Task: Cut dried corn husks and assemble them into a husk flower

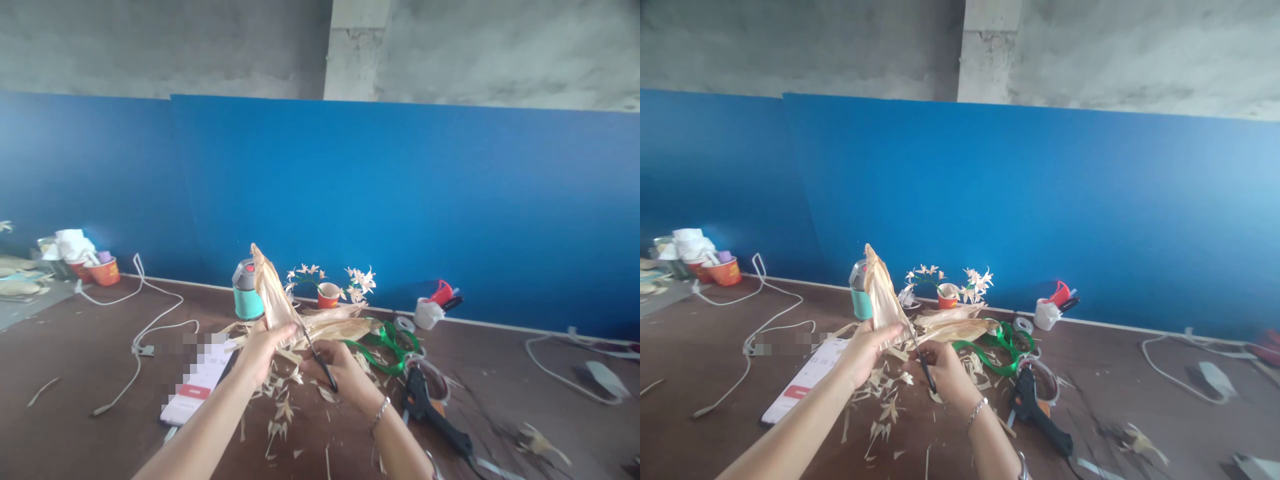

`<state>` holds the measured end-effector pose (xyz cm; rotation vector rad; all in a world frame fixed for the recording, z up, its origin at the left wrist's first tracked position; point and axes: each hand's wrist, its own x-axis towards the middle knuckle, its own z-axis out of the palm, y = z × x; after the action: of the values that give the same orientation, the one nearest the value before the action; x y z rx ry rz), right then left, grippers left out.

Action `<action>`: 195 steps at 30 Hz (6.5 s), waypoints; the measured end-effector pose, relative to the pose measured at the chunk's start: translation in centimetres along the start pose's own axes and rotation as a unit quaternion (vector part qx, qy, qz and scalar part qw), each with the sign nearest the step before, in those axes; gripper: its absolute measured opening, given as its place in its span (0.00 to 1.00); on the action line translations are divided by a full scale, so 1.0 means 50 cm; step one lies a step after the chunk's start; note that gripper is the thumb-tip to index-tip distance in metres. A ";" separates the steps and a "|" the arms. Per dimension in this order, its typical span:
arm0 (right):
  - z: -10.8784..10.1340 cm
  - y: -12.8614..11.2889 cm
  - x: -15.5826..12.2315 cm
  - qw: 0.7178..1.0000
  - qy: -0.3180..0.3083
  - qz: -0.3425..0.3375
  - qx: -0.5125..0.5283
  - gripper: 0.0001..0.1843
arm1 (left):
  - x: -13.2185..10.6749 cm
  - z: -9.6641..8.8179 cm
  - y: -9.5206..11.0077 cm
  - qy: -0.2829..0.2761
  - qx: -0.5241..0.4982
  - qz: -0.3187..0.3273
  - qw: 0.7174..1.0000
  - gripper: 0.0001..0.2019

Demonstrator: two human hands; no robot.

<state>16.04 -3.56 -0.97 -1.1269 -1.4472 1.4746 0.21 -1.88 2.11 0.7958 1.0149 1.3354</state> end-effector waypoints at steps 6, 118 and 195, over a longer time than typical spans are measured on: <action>-0.002 0.005 0.003 1.000 -0.008 -0.006 -0.003 0.20 | 0.000 -0.001 0.001 -0.007 0.008 0.005 1.000 0.25; -0.023 0.001 -0.005 0.986 0.029 -0.062 -0.154 0.16 | 0.011 -0.010 -0.004 -0.060 0.059 0.084 0.993 0.22; -0.009 -0.028 -0.013 0.904 0.154 -0.143 -0.372 0.08 | 0.003 0.004 -0.029 -0.038 -0.044 0.028 0.998 0.15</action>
<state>16.58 -3.94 0.47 -1.4238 -1.8954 0.4871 0.94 -1.84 0.82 0.8067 0.8752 1.3775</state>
